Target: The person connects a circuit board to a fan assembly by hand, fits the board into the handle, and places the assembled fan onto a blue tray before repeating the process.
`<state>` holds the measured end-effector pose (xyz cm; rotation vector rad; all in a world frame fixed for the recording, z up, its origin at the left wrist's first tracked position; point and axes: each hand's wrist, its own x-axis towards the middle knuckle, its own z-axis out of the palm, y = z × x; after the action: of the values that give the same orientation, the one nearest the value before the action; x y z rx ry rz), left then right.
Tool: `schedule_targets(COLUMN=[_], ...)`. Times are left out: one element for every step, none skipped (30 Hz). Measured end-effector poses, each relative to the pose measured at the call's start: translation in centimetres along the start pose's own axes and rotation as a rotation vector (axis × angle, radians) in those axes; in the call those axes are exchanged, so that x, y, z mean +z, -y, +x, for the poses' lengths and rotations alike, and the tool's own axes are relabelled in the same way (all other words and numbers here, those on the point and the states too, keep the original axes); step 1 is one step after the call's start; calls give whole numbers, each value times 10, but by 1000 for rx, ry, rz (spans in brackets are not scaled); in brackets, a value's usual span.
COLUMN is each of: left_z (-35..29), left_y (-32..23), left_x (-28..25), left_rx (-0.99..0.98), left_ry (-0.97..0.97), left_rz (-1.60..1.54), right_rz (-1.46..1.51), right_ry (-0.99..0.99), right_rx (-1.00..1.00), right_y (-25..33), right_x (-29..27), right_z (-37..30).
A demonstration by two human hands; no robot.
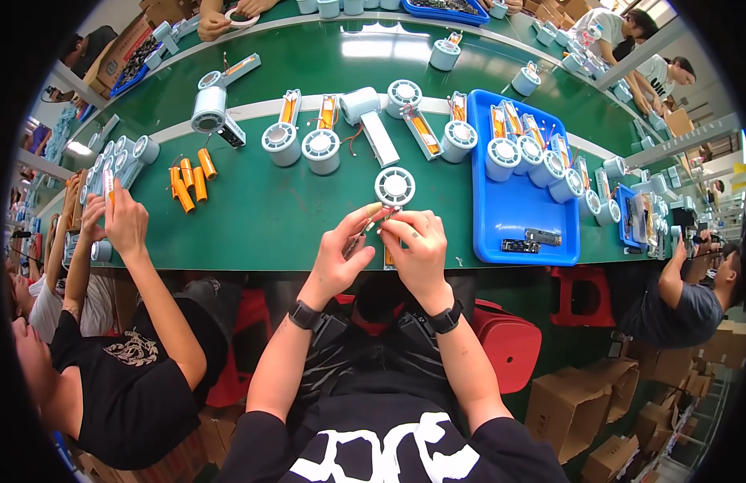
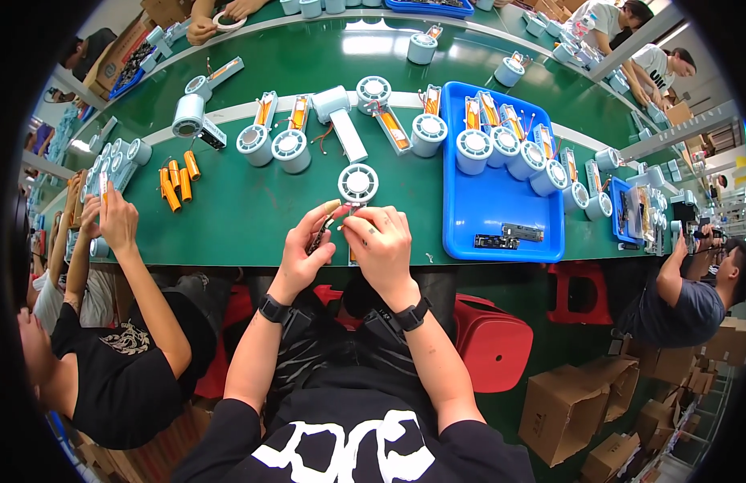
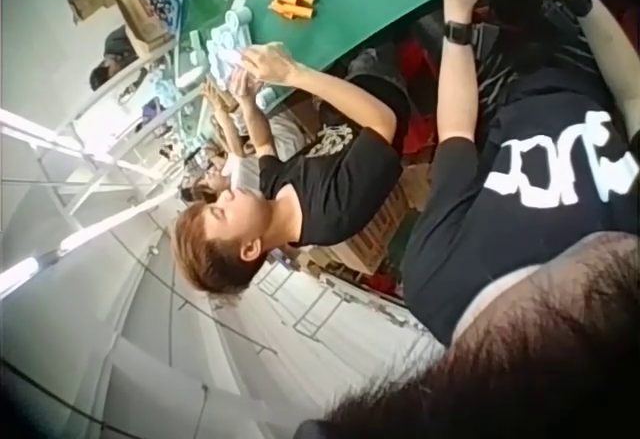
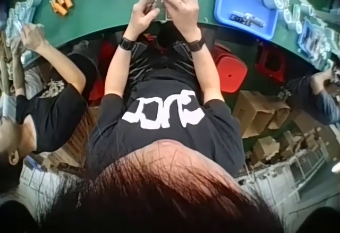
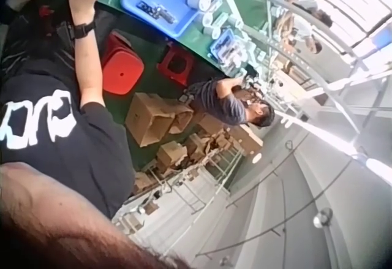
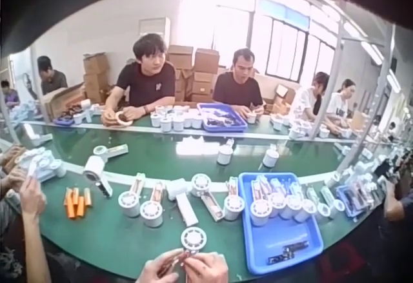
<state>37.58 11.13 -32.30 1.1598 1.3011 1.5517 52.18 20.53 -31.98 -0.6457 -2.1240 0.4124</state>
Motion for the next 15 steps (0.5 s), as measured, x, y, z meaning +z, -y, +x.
schedule_targets(left_z=[0,-1,-1,-1,-1,0,1,0,-1,-3,-5,-8,-8,-8,-7], left_y=[-1,-1,0,0,0,1,1,0,-1,1,5,10,10,11,12], left_x=[1,1,1,1,1,1,1,0,0,-2,-4,-7,-8,-8,-7], left_rx=[-8,-8,-7,-6,-5,-3,1,4,6,5,-14,-34,-54,-58,-62], left_ry=[-18,-19,-20,-21,-22,-24,-17,-13,-8,-10,2,15,28,26,7], left_rz=[-23,-24,-14,-4,6,4,15,31,46,48,-3,-53,-106,-106,-174], right_rz=[-1,135,269,404,403,524,643,766,769,762,754,748,748,700,652], right_ry=[1,-26,-54,-80,-79,-91,-103,-114,-112,-110,-107,-105,-103,-86,-68], right_rx=[-1,93,186,278,275,406,538,671,672,662,654,646,649,590,531], right_y=[-1,-1,-2,-3,-5,-7,-9,-8,-8,-8,-8,-8,-8,-9,-9], right_x=[1,2,4,6,6,5,5,4,5,6,6,7,8,8,8], right_z=[1,1,1,2,2,2,2,2,2,4,5,6,7,8,9])
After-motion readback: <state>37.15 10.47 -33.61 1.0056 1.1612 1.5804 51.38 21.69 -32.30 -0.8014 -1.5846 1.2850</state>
